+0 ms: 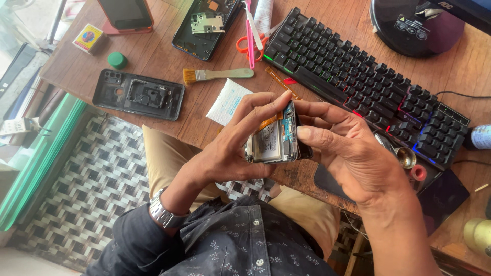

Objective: The person disassembles a mobile phone by removing screws and prying open the back cover. They then detach the battery connector, remove the battery, and peel off adhesive backing from the back cover. Finally, they apply glue to the back cover and place it on the table.

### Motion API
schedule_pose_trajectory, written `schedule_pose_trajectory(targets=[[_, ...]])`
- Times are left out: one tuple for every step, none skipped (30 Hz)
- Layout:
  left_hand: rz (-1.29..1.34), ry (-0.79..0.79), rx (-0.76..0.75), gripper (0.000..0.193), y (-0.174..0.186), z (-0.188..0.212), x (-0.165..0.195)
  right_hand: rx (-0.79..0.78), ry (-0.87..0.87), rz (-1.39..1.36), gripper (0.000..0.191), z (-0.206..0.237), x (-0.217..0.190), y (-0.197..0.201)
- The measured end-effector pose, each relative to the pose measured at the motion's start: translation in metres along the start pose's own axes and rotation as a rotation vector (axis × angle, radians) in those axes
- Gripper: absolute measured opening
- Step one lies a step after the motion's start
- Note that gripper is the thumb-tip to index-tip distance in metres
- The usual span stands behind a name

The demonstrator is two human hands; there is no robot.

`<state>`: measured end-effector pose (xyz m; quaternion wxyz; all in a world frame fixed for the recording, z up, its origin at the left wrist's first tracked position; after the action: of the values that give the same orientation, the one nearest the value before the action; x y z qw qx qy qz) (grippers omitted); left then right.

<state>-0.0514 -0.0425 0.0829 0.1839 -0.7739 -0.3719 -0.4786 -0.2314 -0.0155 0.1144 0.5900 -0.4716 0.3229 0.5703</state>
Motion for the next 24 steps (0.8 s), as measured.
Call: schedule_pose_trajectory(targets=[[-0.005, -0.003, 0.003, 0.109, 0.0, 0.0, 0.0, 0.006, -0.007, -0.001, 0.047, 0.0, 0.001, 0.0], [-0.003, -0.002, -0.002, 0.11, 0.001, -0.001, 0.0, 0.013, -0.01, -0.004, 0.047, -0.001, 0.002, 0.0], [0.002, -0.003, -0.007, 0.11, 0.001, -0.001, 0.0, 0.022, -0.014, -0.005, 0.047, -0.001, 0.003, 0.0], [0.007, -0.005, -0.012, 0.111, 0.001, -0.002, 0.0, 0.031, -0.017, -0.005, 0.047, -0.001, 0.004, 0.001], [0.008, 0.002, -0.016, 0.111, 0.001, -0.002, -0.001, 0.026, -0.008, -0.008, 0.047, -0.002, 0.004, 0.0], [0.011, 0.011, -0.02, 0.111, 0.002, -0.003, -0.001, 0.022, 0.0, -0.011, 0.047, -0.002, 0.003, 0.0], [0.013, 0.018, -0.025, 0.112, 0.001, -0.003, -0.002, 0.017, 0.01, -0.013, 0.047, -0.002, 0.003, 0.0], [0.016, 0.007, -0.012, 0.109, 0.002, -0.003, -0.002, 0.028, 0.023, -0.01, 0.047, -0.002, 0.002, 0.0], [0.018, -0.003, 0.001, 0.106, 0.002, -0.004, -0.001, 0.039, 0.037, -0.008, 0.047, -0.002, 0.002, -0.001], [0.022, -0.014, 0.013, 0.104, 0.001, -0.005, -0.001, 0.051, 0.051, -0.005, 0.047, -0.003, 0.002, -0.001], [0.047, -0.004, 0.016, 0.104, 0.001, -0.005, -0.001, 0.069, 0.061, 0.014, 0.046, -0.003, 0.001, -0.002], [0.072, 0.007, 0.017, 0.104, 0.0, -0.005, -0.002, 0.087, 0.071, 0.032, 0.045, -0.003, 0.0, -0.002], [0.098, 0.021, 0.018, 0.104, -0.001, -0.005, -0.002, 0.106, 0.079, 0.048, 0.045, -0.003, -0.001, -0.003], [0.135, 0.037, 0.017, 0.104, -0.001, -0.006, -0.003, 0.133, 0.088, 0.056, 0.043, -0.003, -0.001, -0.004], [0.174, 0.052, 0.018, 0.105, -0.001, -0.006, -0.003, 0.159, 0.096, 0.066, 0.042, -0.004, -0.001, -0.005], [0.209, 0.068, 0.02, 0.105, -0.001, -0.007, -0.004, 0.183, 0.105, 0.075, 0.041, -0.004, -0.001, -0.005], [0.235, 0.08, 0.014, 0.105, -0.001, -0.007, -0.005, 0.199, 0.126, 0.107, 0.04, -0.005, -0.003, -0.006], [0.261, 0.093, 0.009, 0.104, -0.001, -0.007, -0.005, 0.214, 0.146, 0.14, 0.039, -0.005, -0.005, -0.006], [0.287, 0.104, 0.003, 0.104, -0.001, -0.008, -0.006, 0.23, 0.166, 0.173, 0.038, -0.005, -0.007, -0.005], [0.284, 0.106, -0.001, 0.104, 0.0, -0.008, -0.007, 0.231, 0.187, 0.197, 0.037, -0.006, -0.01, -0.005], [0.283, 0.108, -0.005, 0.104, 0.0, -0.009, -0.007, 0.233, 0.208, 0.221, 0.036, -0.007, -0.012, -0.005], [0.281, 0.108, -0.009, 0.104, 0.001, -0.01, -0.008, 0.236, 0.23, 0.246, 0.036, -0.007, -0.014, -0.005], [0.315, 0.103, -0.004, 0.103, 0.001, -0.011, -0.008, 0.23, 0.235, 0.238, 0.035, -0.008, -0.014, -0.006], [0.352, 0.098, 0.003, 0.102, 0.0, -0.012, -0.008, 0.226, 0.238, 0.231, 0.034, -0.009, -0.014, -0.006]])
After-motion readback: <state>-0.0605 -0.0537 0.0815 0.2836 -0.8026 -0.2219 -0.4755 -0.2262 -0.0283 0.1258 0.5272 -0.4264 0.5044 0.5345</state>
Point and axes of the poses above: each hand's wrist, its own z-axis away from the middle knuckle, its own y-axis out of the back of the hand, x = y × z, the point moved 6 cm from there along -z, towards the middle knuckle, and after that the axes turned 10 degrees about z, right-handed, at the moved point
